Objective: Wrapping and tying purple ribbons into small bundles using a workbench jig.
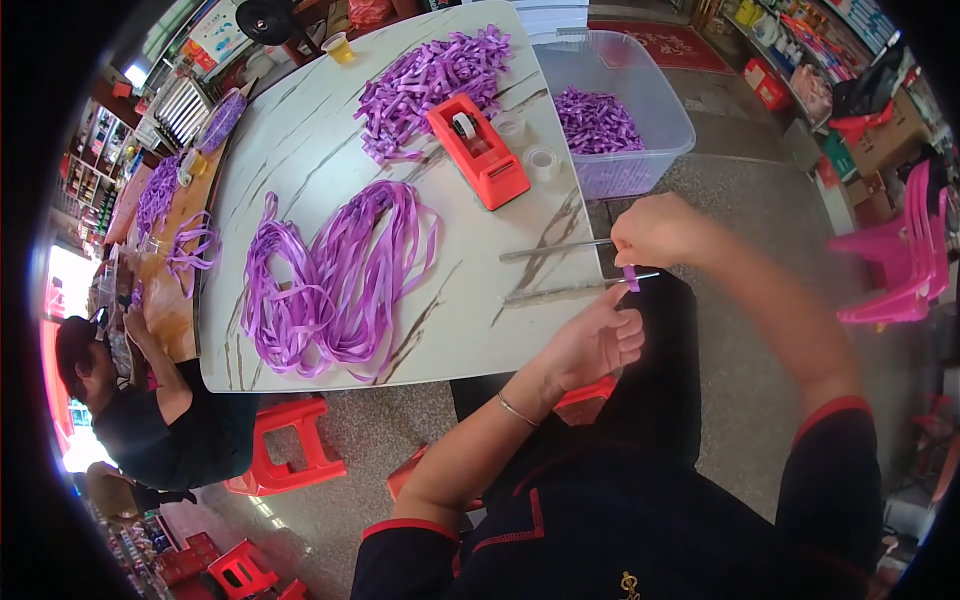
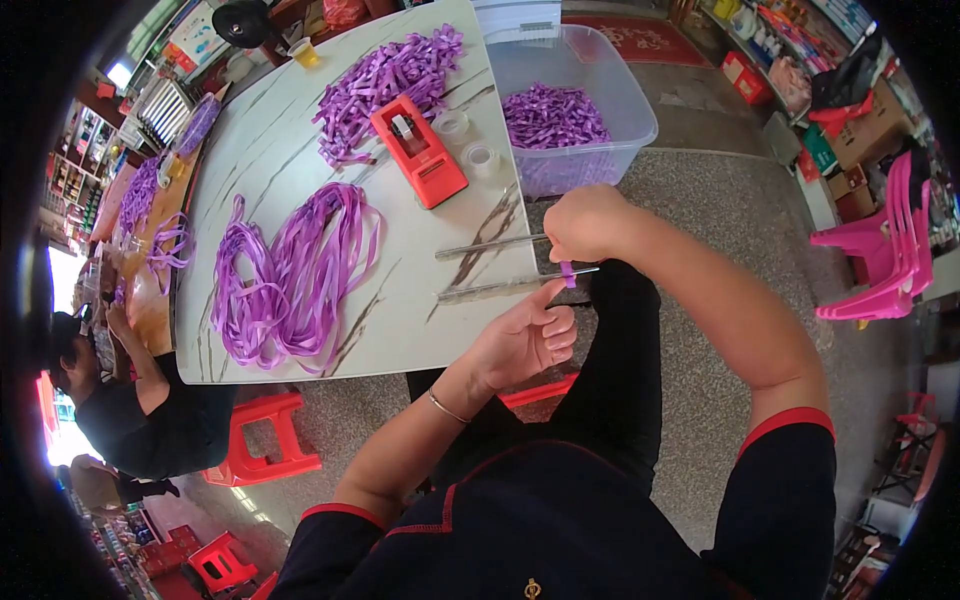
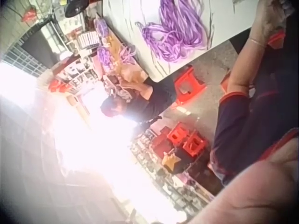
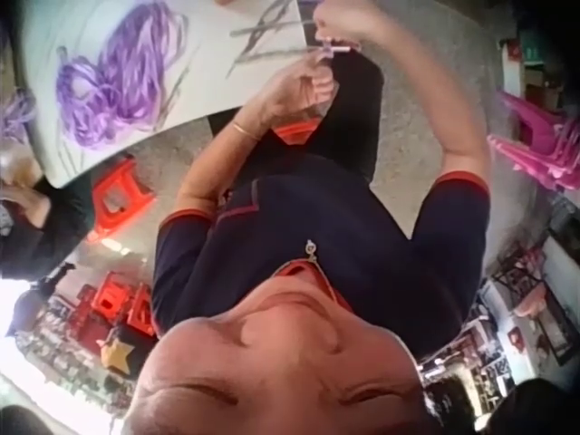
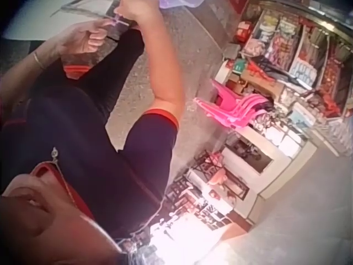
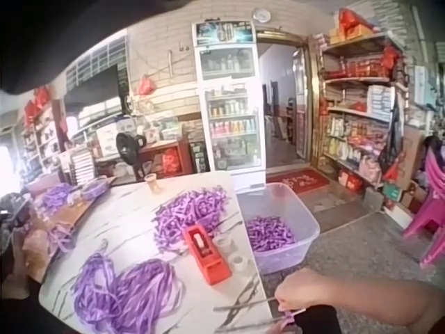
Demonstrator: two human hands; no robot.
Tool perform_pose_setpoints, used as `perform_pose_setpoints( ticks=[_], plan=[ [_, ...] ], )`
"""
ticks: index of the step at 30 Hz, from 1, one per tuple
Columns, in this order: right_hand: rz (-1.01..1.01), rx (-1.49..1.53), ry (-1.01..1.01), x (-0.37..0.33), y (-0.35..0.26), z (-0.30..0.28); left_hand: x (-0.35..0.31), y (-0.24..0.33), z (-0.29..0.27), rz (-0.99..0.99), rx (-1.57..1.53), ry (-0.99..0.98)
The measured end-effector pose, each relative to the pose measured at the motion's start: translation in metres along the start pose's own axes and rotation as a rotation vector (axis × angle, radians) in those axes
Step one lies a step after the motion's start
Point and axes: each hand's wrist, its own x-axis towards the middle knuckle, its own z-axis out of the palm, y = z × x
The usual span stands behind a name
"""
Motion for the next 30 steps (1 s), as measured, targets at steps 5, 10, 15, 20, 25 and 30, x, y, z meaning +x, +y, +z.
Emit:
perform_pose_setpoints(
  ticks=[5, 10, 15, 20, 25, 30],
  plan=[
    [0.035, -0.077, 0.012, 0.002, -0.007, -0.001, 0.0, 0.001, -0.001, 0.0, -0.003, -0.01],
    [0.085, -0.035, -0.033, 0.002, -0.001, -0.004, 0.0, 0.0, -0.002, 0.007, -0.007, -0.017],
    [0.045, -0.015, 0.176, -0.005, 0.017, 0.006, 0.0, 0.0, 0.0, -0.001, -0.011, -0.013],
    [0.058, 0.46, 0.397, -0.01, 0.043, 0.05, 0.0, 0.001, 0.0, -0.006, -0.013, 0.001],
    [0.171, 2.058, 0.311, 0.014, 0.049, 0.154, 0.002, 0.001, 0.005, 0.0, 0.024, -0.019],
    [-0.013, 2.651, 0.11, 0.022, -0.006, 0.169, -0.001, 0.002, 0.011, 0.014, 0.026, 0.029]
  ],
)
